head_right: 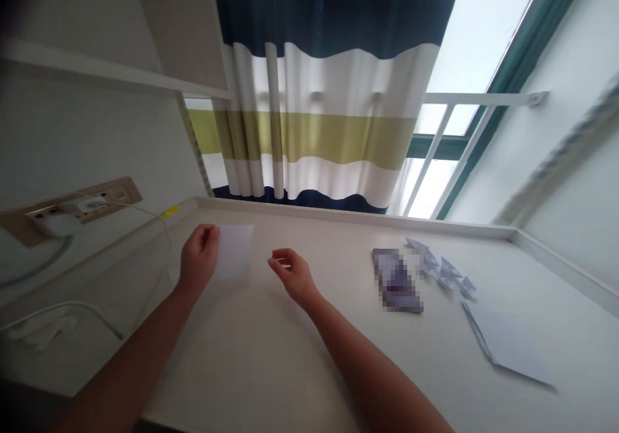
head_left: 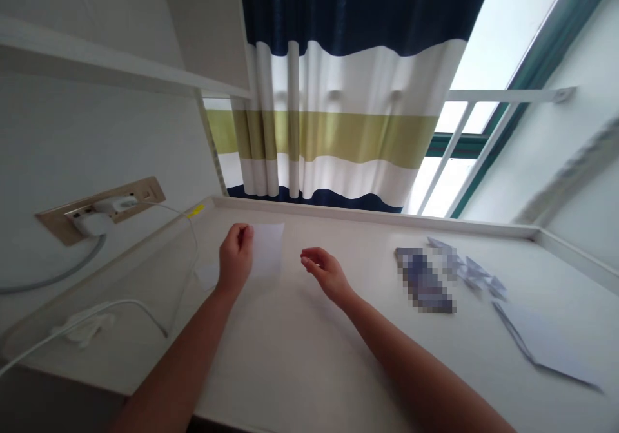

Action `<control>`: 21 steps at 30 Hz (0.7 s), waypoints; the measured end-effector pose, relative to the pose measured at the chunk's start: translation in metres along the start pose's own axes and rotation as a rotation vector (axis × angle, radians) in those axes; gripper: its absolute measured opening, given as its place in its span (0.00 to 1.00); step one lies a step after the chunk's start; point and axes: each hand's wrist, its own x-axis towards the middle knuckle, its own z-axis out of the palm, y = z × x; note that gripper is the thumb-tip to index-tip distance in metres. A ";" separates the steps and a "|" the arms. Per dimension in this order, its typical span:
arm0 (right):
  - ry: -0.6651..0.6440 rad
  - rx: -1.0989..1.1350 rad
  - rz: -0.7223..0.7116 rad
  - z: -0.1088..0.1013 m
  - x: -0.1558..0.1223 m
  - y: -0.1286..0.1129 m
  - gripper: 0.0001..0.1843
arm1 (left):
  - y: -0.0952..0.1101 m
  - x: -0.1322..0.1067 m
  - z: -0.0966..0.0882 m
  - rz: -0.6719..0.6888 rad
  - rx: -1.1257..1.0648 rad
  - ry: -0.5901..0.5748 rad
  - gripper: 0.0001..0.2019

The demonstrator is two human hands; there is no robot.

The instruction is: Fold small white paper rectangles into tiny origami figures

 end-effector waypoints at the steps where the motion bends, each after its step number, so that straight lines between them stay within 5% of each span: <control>1: -0.004 0.030 -0.005 -0.003 0.000 -0.006 0.15 | 0.010 -0.002 0.008 -0.016 -0.070 -0.043 0.10; 8: 0.060 0.097 0.083 -0.050 -0.003 -0.028 0.11 | 0.056 -0.023 0.065 -0.014 -0.352 -0.326 0.13; 13: 0.150 0.115 0.122 -0.087 -0.013 -0.024 0.12 | 0.055 -0.040 0.093 -0.071 -0.485 -0.686 0.13; 21: 0.234 0.193 0.194 -0.101 -0.028 -0.004 0.15 | 0.043 -0.064 0.108 -0.457 -0.795 -0.903 0.17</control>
